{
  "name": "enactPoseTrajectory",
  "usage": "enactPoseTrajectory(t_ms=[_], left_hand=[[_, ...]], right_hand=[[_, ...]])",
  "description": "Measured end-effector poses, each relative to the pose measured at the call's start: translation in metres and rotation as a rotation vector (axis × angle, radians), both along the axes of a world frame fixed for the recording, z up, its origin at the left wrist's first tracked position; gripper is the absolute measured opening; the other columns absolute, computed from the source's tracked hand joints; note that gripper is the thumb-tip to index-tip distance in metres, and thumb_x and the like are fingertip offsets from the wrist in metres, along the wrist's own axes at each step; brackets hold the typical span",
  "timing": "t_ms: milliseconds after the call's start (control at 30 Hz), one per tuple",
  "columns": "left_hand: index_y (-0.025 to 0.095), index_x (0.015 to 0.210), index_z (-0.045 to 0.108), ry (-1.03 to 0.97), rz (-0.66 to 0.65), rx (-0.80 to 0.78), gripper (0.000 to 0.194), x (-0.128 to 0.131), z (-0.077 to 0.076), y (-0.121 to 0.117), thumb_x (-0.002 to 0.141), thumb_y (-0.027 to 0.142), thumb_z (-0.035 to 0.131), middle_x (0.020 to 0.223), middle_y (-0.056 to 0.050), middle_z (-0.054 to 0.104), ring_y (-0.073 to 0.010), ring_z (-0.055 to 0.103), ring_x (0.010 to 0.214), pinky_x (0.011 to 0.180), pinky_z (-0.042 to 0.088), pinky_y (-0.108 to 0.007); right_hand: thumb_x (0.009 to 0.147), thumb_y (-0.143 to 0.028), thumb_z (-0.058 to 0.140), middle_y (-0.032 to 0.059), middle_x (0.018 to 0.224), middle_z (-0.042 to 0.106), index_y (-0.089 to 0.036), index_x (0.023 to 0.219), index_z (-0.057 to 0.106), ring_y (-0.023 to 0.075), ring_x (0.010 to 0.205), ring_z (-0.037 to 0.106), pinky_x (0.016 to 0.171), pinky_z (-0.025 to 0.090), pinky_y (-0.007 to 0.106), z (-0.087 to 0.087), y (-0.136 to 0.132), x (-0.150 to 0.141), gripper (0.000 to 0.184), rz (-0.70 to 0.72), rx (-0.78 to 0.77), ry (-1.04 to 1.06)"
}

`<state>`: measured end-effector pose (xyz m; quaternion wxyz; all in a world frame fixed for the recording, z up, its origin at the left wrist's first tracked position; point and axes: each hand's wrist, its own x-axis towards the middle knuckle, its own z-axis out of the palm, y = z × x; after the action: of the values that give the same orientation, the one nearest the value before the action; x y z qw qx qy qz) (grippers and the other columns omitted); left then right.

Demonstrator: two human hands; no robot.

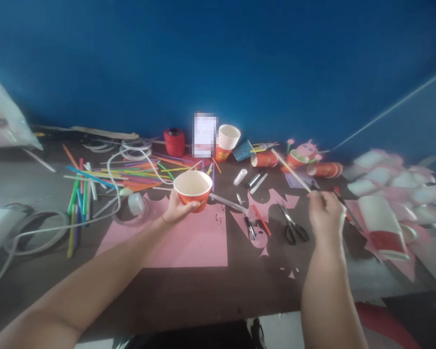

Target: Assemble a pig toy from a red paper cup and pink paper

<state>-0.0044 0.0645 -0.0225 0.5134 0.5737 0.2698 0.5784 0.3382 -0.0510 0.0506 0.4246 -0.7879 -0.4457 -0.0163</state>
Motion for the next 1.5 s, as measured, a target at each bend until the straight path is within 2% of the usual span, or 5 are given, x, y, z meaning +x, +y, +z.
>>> enactPoseTrajectory(t_ms=[133, 400, 867, 1267, 1500], left_hand=[[0.013, 0.115, 0.053, 0.011, -0.045, 0.04, 0.077, 0.001, 0.01, -0.005, 0.053, 0.053, 0.077, 0.087, -0.011, 0.067, -0.0234, 0.063, 0.079, 0.075, 0.052, -0.036], [0.014, 0.117, 0.052, 0.012, -0.09, 0.004, 0.078, -0.001, 0.007, -0.005, 0.054, 0.054, 0.075, 0.092, -0.013, 0.066, -0.0258, 0.063, 0.083, 0.077, 0.051, -0.039], [0.017, 0.123, 0.047, 0.077, -0.497, -0.027, 0.078, 0.001, 0.017, -0.011, 0.057, 0.045, 0.077, 0.109, -0.015, 0.06, -0.0273, 0.06, 0.094, 0.079, 0.05, -0.037], [0.012, 0.115, 0.054, 0.157, -0.545, -0.095, 0.066, -0.001, 0.009, -0.008, 0.061, 0.044, 0.075, 0.097, -0.012, 0.064, -0.0244, 0.06, 0.088, 0.078, 0.049, -0.034], [0.012, 0.112, 0.056, 0.252, -0.735, -0.183, 0.055, -0.005, 0.008, -0.008, 0.067, 0.039, 0.072, 0.091, -0.012, 0.066, -0.0225, 0.062, 0.078, 0.069, 0.05, -0.033]], right_hand=[[0.076, -0.031, 0.054, 0.0088, 0.086, 0.062, -0.017, 0.094, 0.065, 0.0227, 0.077, 0.055, 0.071, 0.041, 0.036, -0.006, -0.001, -0.021, 0.024, -0.01, -0.169, -0.305], [0.08, -0.03, 0.06, 0.0067, 0.087, 0.064, -0.02, 0.095, 0.065, 0.0227, 0.09, 0.054, 0.08, 0.041, 0.034, -0.02, 0.049, -0.125, 0.019, 0.67, -0.445, -0.355], [0.08, -0.022, 0.054, 0.0004, 0.07, 0.063, -0.022, 0.078, 0.058, 0.0147, 0.064, 0.057, 0.059, 0.033, 0.024, 0.017, 0.061, -0.136, 0.004, 0.819, -0.459, -0.263], [0.08, -0.023, 0.051, 0.0017, 0.068, 0.062, -0.018, 0.071, 0.057, 0.0131, 0.062, 0.054, 0.058, 0.032, 0.023, -0.01, 0.069, -0.139, 0.011, 0.794, -0.513, -0.15], [0.081, -0.036, 0.05, -0.0014, 0.064, 0.06, -0.018, 0.076, 0.054, 0.0128, 0.057, 0.055, 0.056, 0.041, 0.024, -0.03, 0.069, -0.135, 0.019, 0.697, -0.3, 0.505]])
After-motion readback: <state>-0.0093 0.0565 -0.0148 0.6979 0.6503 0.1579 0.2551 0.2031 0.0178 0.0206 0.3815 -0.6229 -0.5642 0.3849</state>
